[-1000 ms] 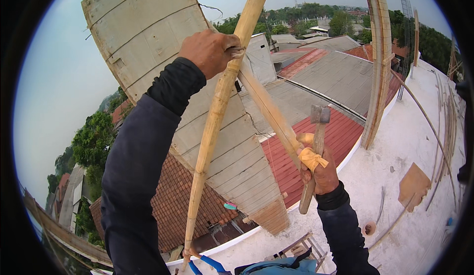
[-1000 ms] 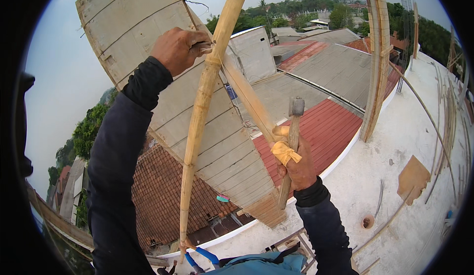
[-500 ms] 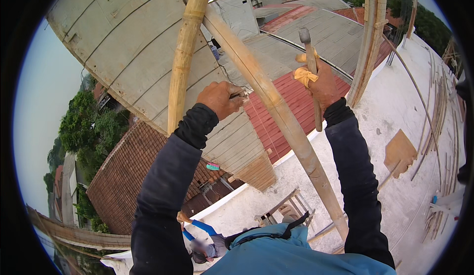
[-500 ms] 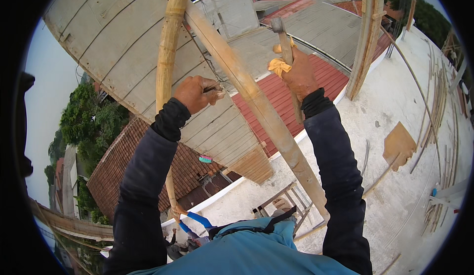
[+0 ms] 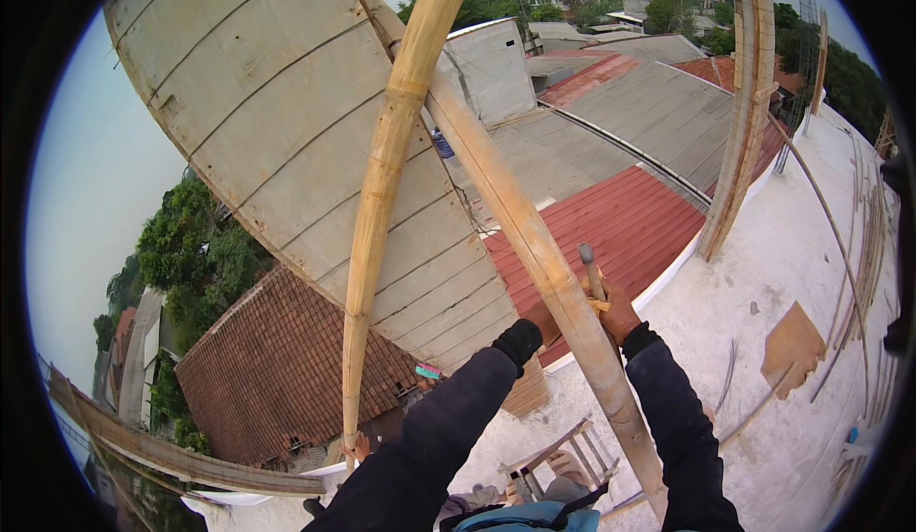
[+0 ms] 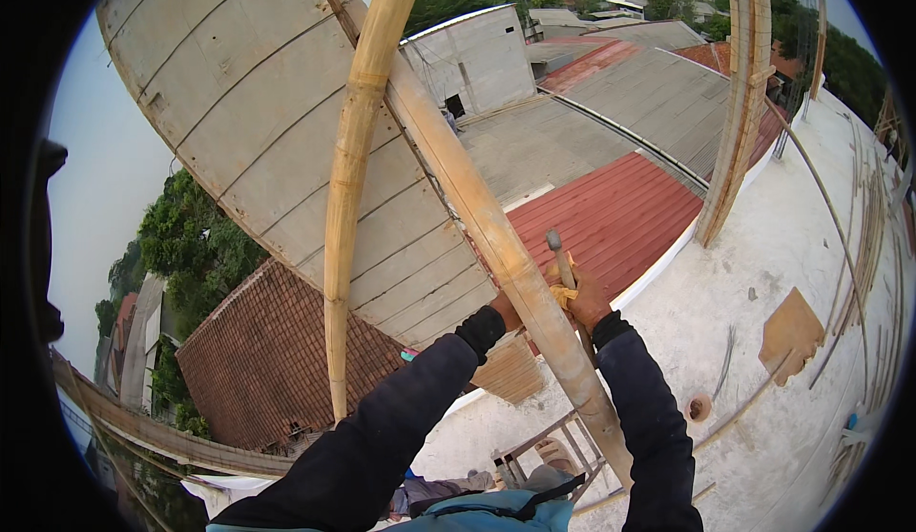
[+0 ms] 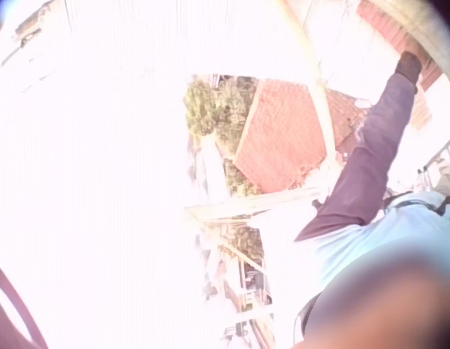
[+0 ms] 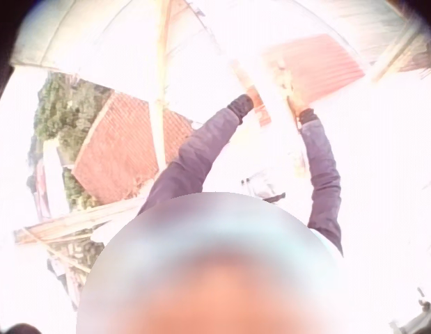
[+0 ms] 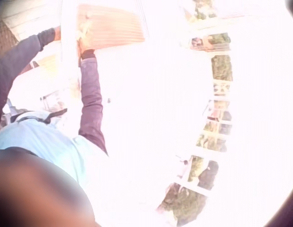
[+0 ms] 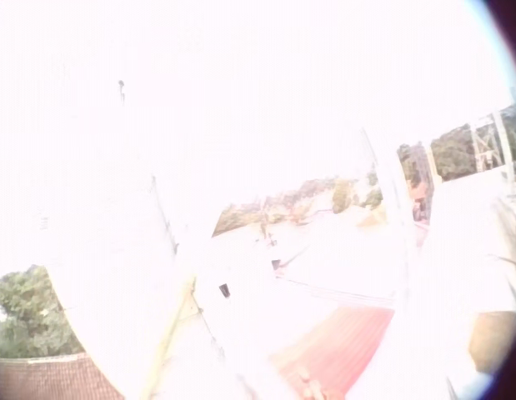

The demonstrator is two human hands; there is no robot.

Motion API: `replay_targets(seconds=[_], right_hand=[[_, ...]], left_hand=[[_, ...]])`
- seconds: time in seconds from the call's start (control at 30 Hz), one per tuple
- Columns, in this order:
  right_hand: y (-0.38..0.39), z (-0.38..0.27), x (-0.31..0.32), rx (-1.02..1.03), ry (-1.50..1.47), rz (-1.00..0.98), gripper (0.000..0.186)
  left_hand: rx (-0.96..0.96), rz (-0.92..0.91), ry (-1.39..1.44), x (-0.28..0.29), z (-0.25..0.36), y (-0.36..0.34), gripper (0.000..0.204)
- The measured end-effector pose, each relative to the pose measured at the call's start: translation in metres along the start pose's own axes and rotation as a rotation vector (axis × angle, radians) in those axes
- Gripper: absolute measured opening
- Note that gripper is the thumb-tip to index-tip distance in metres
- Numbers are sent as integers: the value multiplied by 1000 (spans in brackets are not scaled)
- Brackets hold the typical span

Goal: The person lifts a long wooden beam onto a roof structure with the help of two coworkers. They position the beam against a vertical concrete column, measure it with a tape measure, and then use a hammer to drive nails into the beam to secure it in place.

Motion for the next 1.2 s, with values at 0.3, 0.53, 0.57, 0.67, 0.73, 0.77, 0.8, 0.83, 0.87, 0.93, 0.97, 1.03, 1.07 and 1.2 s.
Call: replay_targets(seconds=[0.3, 0.53, 0.57, 0.67, 0.73, 0.77, 0.8, 0.83, 0.87, 0.93, 0.97, 1.03, 1.07, 1.2], right_hand=[[4, -9, -12, -54, -68, -12, 26], [12, -30, -25, -64, -154, 47, 25], [13, -26, -22, -78, -114, 71, 26], [17, -14, -13, -72, 26, 139, 30], [23, -12, -6, -71, 175, 183, 33], [27, -11, -4, -33, 61, 242, 39], [33, -12, 0, -71, 31, 297, 40], [40, -14, 4, -103, -4, 326, 41], [47, -18, 7, -134, -38, 355, 42], [60, -26, 14, -104, -105, 436, 43], [66, -30, 17, -106, -144, 466, 44], [76, -37, 22, -77, -178, 500, 45], [80, -39, 23, -62, -185, 519, 46], [93, -44, 27, -22, -210, 559, 48]], left_hand=[[179, 98, -281, -19, 34, 22, 26], [283, 145, -663, -39, 66, 26, 17], [262, 127, -664, -38, 64, 25, 17], [125, 173, -664, -34, 49, 22, 17], [6, 313, -499, -15, 42, 22, 18], [-72, 413, -194, 0, 39, 23, 18], [-15, 499, 218, 15, 32, 19, 19], [-28, 619, 252, 30, 32, 25, 19], [34, 765, 272, 51, 33, 34, 19], [-45, 834, 471, 76, 36, 29, 16], [-116, 857, 539, 87, 38, 22, 15], [-245, 899, 671, 103, 37, 12, 16], [-290, 883, 729, 109, 35, 7, 16], [-558, 547, 958, 132, 39, -11, 32]])
Point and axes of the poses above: each hand's wrist, its own y-axis away from the middle knuckle, its own x-axis out of the back of the hand, z = x × y, the point moved 3 cm from there along -y, towards the middle knuckle, and after that the axes turned 13 degrees about -z, right-handed, at the moved point
